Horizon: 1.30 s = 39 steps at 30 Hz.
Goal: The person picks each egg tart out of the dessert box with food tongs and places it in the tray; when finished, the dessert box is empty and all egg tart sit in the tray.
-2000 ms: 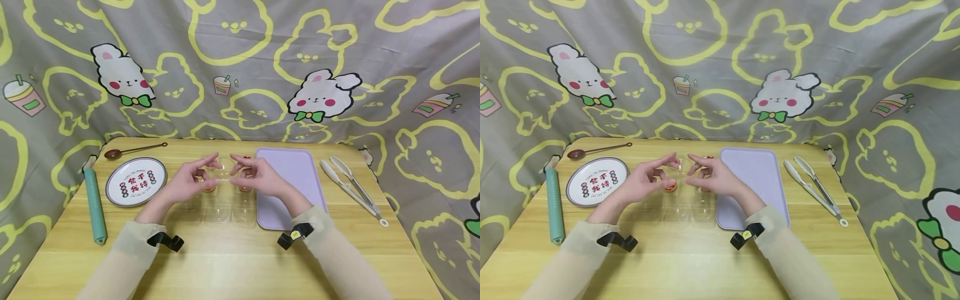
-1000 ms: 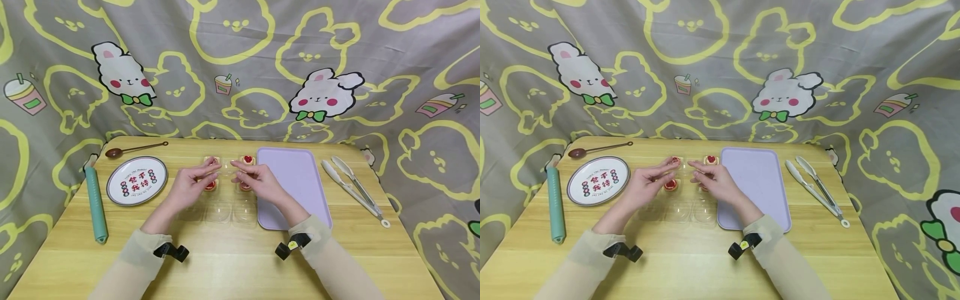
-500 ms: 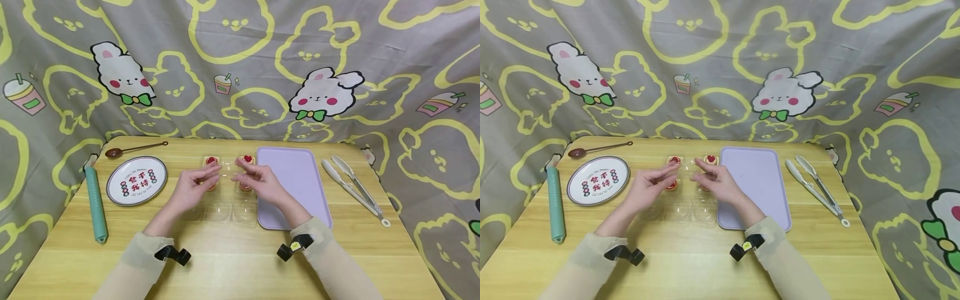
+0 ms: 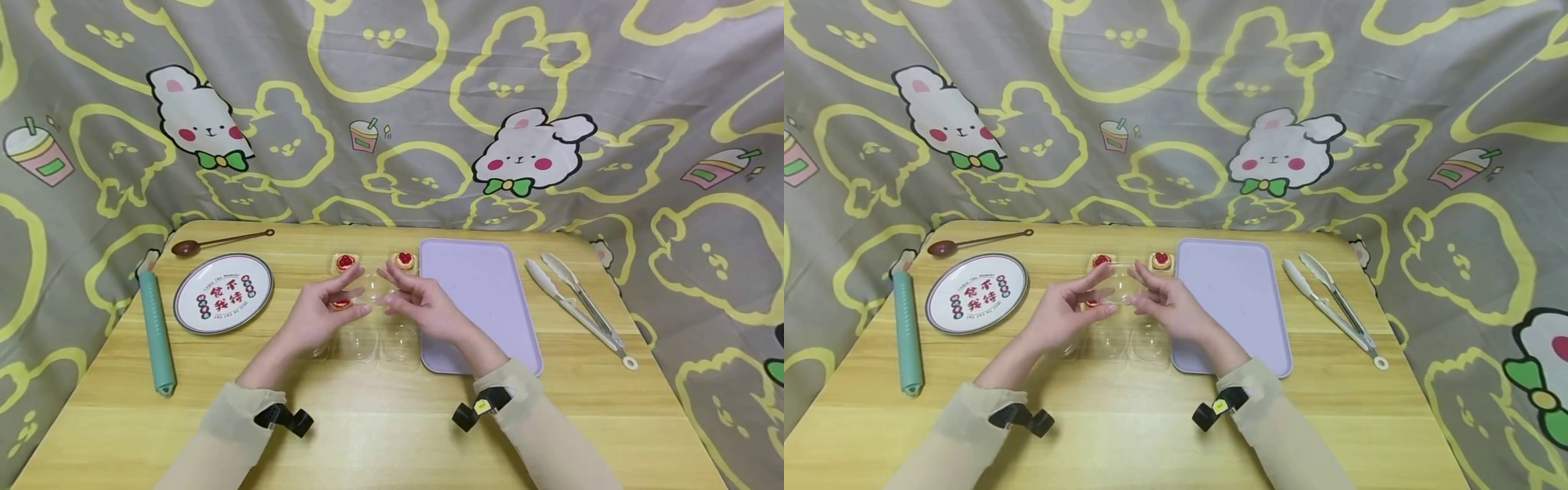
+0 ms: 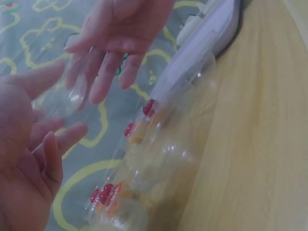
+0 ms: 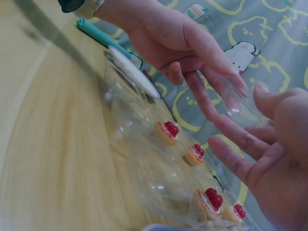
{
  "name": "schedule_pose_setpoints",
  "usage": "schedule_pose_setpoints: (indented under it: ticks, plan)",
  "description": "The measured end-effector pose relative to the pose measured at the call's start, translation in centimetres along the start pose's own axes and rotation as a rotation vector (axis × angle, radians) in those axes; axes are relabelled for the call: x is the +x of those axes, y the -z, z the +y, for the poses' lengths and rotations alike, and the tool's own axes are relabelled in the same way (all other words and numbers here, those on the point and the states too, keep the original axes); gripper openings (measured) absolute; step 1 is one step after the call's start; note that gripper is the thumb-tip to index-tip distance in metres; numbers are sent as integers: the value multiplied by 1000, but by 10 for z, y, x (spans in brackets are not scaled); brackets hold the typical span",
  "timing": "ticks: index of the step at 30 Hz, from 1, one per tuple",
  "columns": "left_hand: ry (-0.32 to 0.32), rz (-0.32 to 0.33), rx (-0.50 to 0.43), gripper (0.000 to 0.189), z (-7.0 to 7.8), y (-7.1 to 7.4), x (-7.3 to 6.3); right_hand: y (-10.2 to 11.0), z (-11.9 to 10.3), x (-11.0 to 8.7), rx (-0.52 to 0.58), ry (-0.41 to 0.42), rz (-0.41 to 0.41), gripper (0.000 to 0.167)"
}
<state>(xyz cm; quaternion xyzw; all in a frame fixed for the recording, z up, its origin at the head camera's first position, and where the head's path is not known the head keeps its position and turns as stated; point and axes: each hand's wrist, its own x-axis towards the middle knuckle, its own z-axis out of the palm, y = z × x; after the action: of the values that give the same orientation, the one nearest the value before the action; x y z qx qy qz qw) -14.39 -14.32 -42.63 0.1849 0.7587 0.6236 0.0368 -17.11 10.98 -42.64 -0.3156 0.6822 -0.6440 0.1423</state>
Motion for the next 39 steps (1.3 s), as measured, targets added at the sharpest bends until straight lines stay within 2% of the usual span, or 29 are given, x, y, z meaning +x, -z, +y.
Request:
schedule_pose_setpoints:
  ticks: [6, 16, 21, 26, 32, 39]
  plan:
    - [-14, -13, 104, 85, -3, 3, -3, 0, 2, -2, -32, 17, -47, 73]
    - [-15, -43, 128, 89, -3, 8, -7, -2, 2, -2, -75, -15, -60, 75]
    - [-14, -75, 146, 87, 0, 15, -9, -4, -3, 0, -102, -11, -60, 77]
    - [-26, -112, 161, 83, 4, 27, -13, -7, -8, 3, -131, 12, -67, 77]
    - [-1, -141, 177, 82, 10, 47, -23, -17, -15, 13, -151, -6, -86, 78]
    - [-2, -119, 212, 82, 7, 75, -41, -43, -22, 31, -219, -41, -111, 82]
